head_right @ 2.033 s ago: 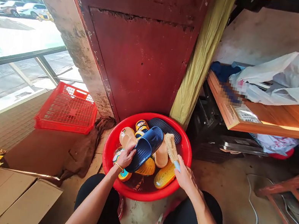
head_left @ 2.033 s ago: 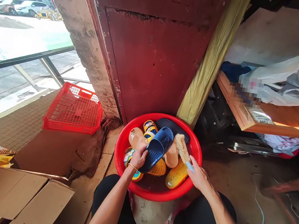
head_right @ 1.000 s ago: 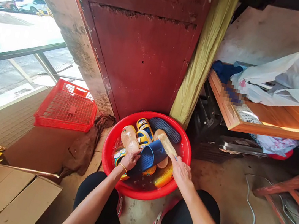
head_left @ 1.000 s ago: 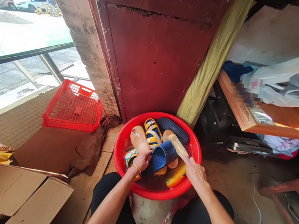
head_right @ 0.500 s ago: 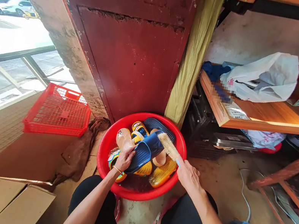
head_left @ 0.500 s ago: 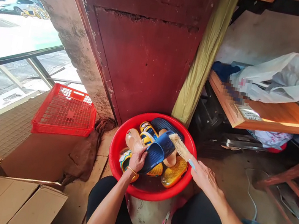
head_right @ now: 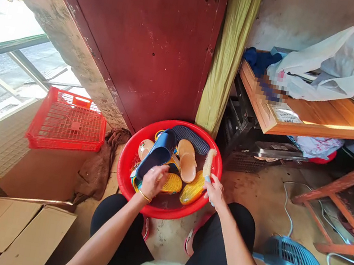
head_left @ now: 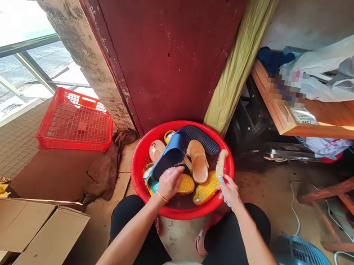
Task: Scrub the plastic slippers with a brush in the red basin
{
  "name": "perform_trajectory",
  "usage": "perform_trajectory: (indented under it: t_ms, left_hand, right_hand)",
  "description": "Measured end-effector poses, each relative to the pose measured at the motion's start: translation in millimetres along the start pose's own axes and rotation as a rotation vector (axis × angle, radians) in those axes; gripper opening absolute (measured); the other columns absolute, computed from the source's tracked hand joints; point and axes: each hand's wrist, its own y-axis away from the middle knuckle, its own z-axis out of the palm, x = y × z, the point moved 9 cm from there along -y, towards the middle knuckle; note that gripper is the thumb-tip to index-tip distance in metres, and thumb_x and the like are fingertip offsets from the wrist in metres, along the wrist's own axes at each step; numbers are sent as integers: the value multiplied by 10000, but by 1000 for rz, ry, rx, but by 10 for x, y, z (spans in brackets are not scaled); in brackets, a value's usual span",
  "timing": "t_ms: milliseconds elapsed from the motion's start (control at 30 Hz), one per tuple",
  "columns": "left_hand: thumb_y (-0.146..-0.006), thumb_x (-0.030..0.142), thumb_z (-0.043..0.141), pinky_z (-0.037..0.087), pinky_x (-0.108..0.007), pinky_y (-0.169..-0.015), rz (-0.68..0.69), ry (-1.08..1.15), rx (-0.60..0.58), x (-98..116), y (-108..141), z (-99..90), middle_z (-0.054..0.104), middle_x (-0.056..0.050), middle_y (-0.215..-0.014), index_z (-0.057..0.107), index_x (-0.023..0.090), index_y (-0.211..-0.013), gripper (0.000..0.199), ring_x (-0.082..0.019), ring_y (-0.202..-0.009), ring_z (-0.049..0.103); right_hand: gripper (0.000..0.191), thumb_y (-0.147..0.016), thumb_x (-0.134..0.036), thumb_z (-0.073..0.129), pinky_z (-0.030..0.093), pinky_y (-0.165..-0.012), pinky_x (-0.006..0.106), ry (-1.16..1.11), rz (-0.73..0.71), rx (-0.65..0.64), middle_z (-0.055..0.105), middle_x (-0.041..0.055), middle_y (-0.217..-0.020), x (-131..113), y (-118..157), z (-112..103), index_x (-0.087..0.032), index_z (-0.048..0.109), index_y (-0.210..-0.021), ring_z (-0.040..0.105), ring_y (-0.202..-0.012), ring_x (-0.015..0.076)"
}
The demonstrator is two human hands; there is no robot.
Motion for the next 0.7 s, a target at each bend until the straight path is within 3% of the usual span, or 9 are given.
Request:
perform_trajectory:
  t_ms: [100,200,300,500,700]
  left_hand:
    - [-943,425,558,528,-352,-964,110,80,-377,311,212,718,677,-101,-1215,575,222,-1327,434,-227,-1102,655]
    - [-844,539,666,500,-425,-1008,6,-59,-534,373,263,1178,639,-134,-1300,497,203,-1406,675,-293,-1173,621]
    - [-807,571,681,438,-506,-1053,-139,-226,-623,364,218,1441,633,-166,-1307,472,200,-1409,737,-355,-1227,586]
    - [-820,397,690,410,-518,-1050,-191,-258,-689,374,194,1651,661,-178,-1244,467,222,-1387,635,-354,-1214,599]
    - [-893,301,560,479,-450,-951,-169,-124,-522,294,175,1420,698,-200,-1177,486,166,-1432,560,-336,-1084,663]
  right_hand:
    - [675,-884,-426,544,382,-386,211,8,-56,-38,754,41,-837,0,-48,39,-172,428,-1499,565,-412,108]
    - [685,-883,-417,550,424,-424,229,-1,-82,-27,753,38,-809,29,-62,51,-167,423,-1507,587,-423,123]
    - [698,-879,-447,542,444,-441,237,-37,-87,8,759,37,-803,77,-58,47,-174,418,-1509,611,-445,138]
    - [715,-850,-497,531,486,-475,242,-74,-115,18,744,13,-764,57,-21,59,-161,457,-1477,624,-449,134]
    - [753,-835,-530,522,440,-398,236,-127,-111,58,733,24,-758,38,32,37,-125,462,-1468,620,-441,144]
